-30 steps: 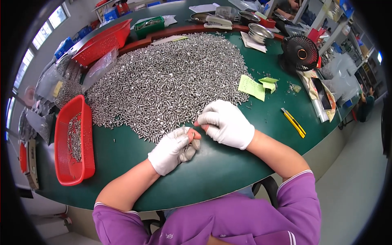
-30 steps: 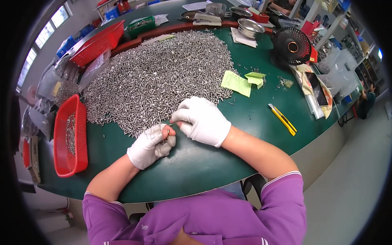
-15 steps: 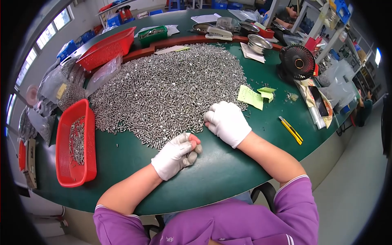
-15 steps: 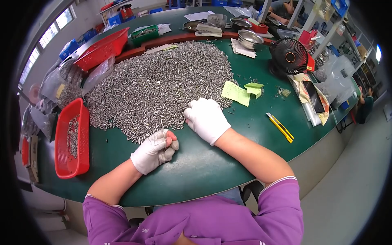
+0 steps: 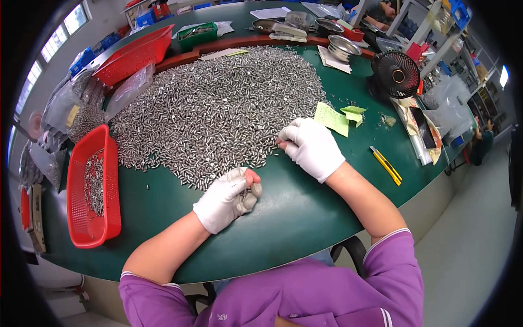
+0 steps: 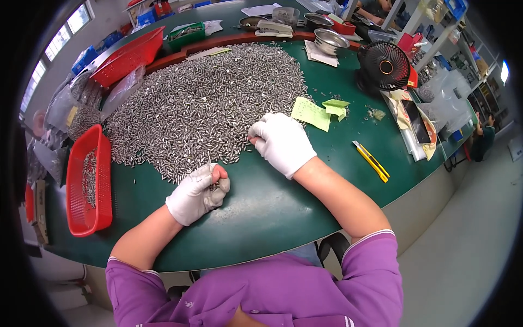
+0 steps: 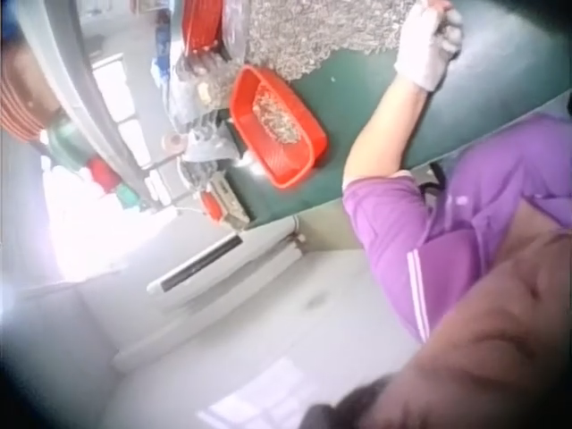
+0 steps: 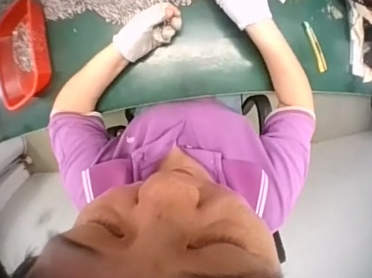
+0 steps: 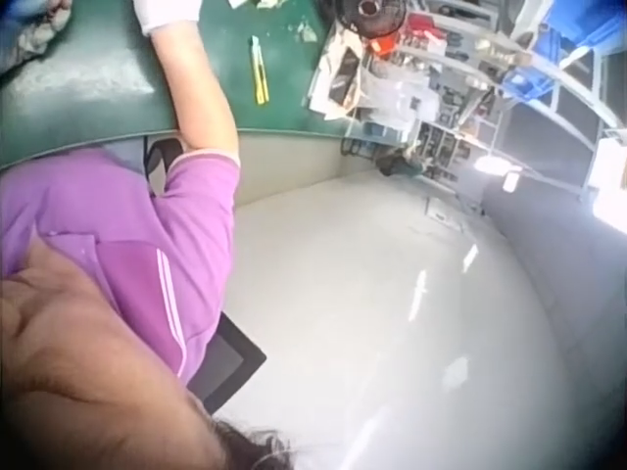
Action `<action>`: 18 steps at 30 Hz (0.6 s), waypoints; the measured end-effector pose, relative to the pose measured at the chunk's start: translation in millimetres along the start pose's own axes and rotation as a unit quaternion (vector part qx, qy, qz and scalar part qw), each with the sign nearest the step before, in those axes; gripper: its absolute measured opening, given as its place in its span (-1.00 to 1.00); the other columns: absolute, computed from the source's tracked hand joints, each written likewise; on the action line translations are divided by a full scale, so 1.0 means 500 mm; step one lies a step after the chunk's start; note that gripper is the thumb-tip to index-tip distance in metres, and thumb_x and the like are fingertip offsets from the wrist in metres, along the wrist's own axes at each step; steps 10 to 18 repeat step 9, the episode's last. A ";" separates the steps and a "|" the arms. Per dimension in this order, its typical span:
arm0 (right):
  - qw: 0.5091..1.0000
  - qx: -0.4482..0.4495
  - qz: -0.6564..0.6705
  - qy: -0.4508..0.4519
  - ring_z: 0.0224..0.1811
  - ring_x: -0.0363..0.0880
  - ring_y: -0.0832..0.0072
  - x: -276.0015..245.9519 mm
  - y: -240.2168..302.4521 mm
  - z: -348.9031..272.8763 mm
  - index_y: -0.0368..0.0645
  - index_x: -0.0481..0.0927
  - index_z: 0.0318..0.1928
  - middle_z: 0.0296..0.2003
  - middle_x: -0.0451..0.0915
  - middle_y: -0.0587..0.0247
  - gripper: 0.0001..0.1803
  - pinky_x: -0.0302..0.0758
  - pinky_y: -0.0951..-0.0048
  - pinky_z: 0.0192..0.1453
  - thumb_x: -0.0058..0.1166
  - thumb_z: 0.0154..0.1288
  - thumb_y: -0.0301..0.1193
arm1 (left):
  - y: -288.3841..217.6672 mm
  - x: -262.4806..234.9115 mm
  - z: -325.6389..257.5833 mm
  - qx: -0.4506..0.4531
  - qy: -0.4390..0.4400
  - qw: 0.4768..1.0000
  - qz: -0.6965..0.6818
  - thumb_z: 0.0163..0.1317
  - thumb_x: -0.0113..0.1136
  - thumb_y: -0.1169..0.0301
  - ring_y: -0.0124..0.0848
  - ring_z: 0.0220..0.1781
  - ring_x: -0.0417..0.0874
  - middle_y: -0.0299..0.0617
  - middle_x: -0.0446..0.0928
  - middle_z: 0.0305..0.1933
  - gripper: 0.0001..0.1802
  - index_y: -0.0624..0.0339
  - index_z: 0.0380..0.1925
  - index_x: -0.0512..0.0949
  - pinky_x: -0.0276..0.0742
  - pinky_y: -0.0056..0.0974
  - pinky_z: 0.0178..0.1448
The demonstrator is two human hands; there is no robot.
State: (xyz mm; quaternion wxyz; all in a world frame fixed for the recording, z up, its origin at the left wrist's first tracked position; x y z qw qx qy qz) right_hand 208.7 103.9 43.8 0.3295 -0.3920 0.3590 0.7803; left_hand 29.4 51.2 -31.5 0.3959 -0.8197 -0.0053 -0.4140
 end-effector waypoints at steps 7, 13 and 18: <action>0.997 -0.023 -0.033 0.065 -0.28 0.55 0.20 0.016 0.016 -0.008 -0.05 0.67 -0.40 -0.40 0.58 0.25 -0.90 0.51 0.20 -0.19 0.26 0.06 -0.35 | -0.001 0.005 -0.001 0.005 0.010 1.000 -0.006 0.34 0.17 0.21 -0.55 -0.42 0.49 -0.34 0.56 -0.27 -0.78 0.05 -0.15 0.50 0.31 -0.46 -0.37; 0.994 -0.012 -0.056 0.092 -0.24 0.57 0.22 0.034 0.014 -0.009 -0.06 0.68 -0.38 -0.39 0.59 0.25 -0.89 0.51 0.21 -0.17 0.25 0.06 -0.33 | 0.004 -0.005 0.002 0.001 0.006 1.000 0.006 0.34 0.18 0.19 -0.54 -0.39 0.53 -0.33 0.58 -0.23 -0.77 0.04 -0.13 0.49 0.32 -0.45 -0.35; 0.994 -0.012 -0.056 0.092 -0.24 0.57 0.22 0.034 0.014 -0.009 -0.06 0.68 -0.38 -0.39 0.59 0.25 -0.89 0.51 0.21 -0.17 0.25 0.06 -0.33 | 0.004 -0.005 0.002 0.001 0.006 1.000 0.006 0.34 0.18 0.19 -0.54 -0.39 0.53 -0.33 0.58 -0.23 -0.77 0.04 -0.13 0.49 0.32 -0.45 -0.35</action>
Point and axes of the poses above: each hand's wrist, its own z-axis towards the middle knuckle, its own x-axis out of the palm, y = z × x, the point moved 6 cm from there along z, towards the middle knuckle
